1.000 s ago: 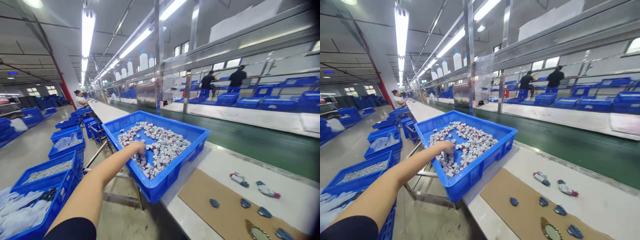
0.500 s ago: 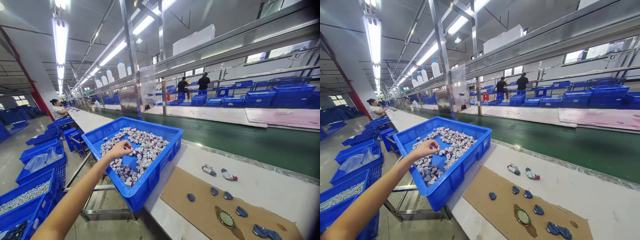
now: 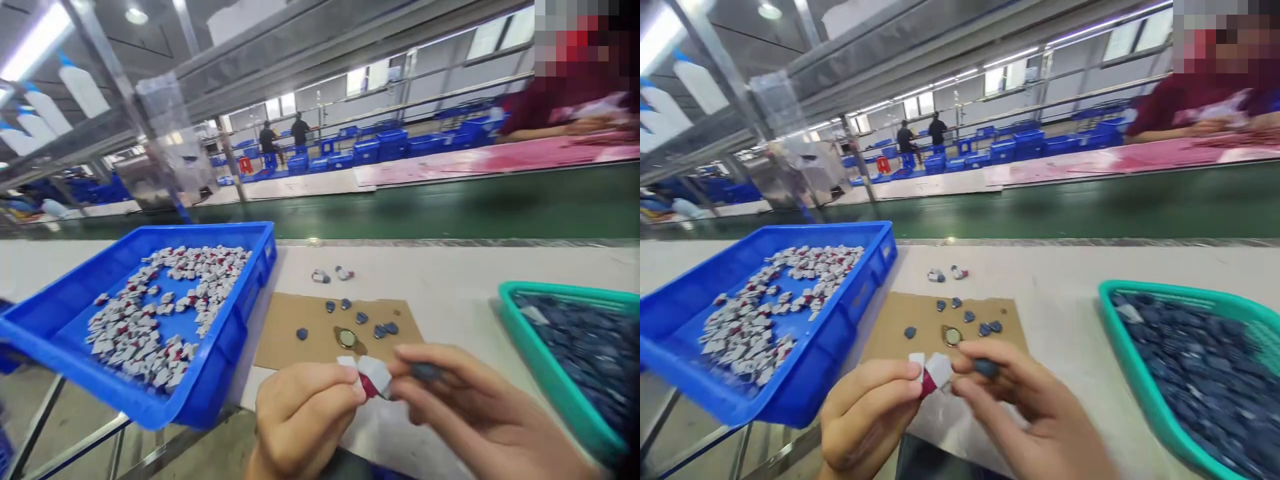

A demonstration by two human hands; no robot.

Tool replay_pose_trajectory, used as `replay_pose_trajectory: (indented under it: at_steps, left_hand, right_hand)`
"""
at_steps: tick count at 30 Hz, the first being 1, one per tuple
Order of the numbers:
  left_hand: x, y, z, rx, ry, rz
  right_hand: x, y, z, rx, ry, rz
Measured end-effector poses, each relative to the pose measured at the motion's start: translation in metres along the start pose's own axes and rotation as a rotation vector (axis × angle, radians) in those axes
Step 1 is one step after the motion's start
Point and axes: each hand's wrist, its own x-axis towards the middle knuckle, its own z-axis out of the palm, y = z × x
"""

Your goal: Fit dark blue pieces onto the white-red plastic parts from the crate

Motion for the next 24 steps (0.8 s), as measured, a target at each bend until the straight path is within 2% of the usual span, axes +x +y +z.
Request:
replay_pose_trajectory:
  at_steps: [1, 6, 10, 13, 18, 21, 24]
  left_hand:
    - [-0.003, 0.0, 0.006, -0.008, 0.017, -0.039]
    - [-0.007, 0.004, 0.016, -0.128, 0.113, -0.272]
    - [-0.007, 0.014, 0.028, -0.357, 0.338, -0.595]
    - [-0.005, 0.018, 0.035, -0.376, 0.436, -0.781]
    - [-0.003, 0.017, 0.035, -0.321, 0.37, -0.772]
    - [-0.001, 0.015, 0.031, -0.367, 0.328, -0.83]
    - [-0.002, 0.008, 0.025, -0.44, 0.166, -0.913]
  right_hand:
    - [-0.002, -0.005, 0.005, 0.037, -0.049, 0.053]
    - [0.004, -0.017, 0.035, 0.183, 0.071, 0.034]
    - [0.002, -0.009, 0.042, 0.201, 0.102, 0.044]
    - [-0.006, 0.001, 0.047, 0.197, 0.103, 0.084]
    - [-0.021, 0.01, 0.066, 0.397, 0.076, 0.163]
    - [-0.024, 0.01, 0.073, 0.456, 0.09, 0.177]
    - [-0.022, 0.007, 0.074, 0.421, 0.118, 0.129]
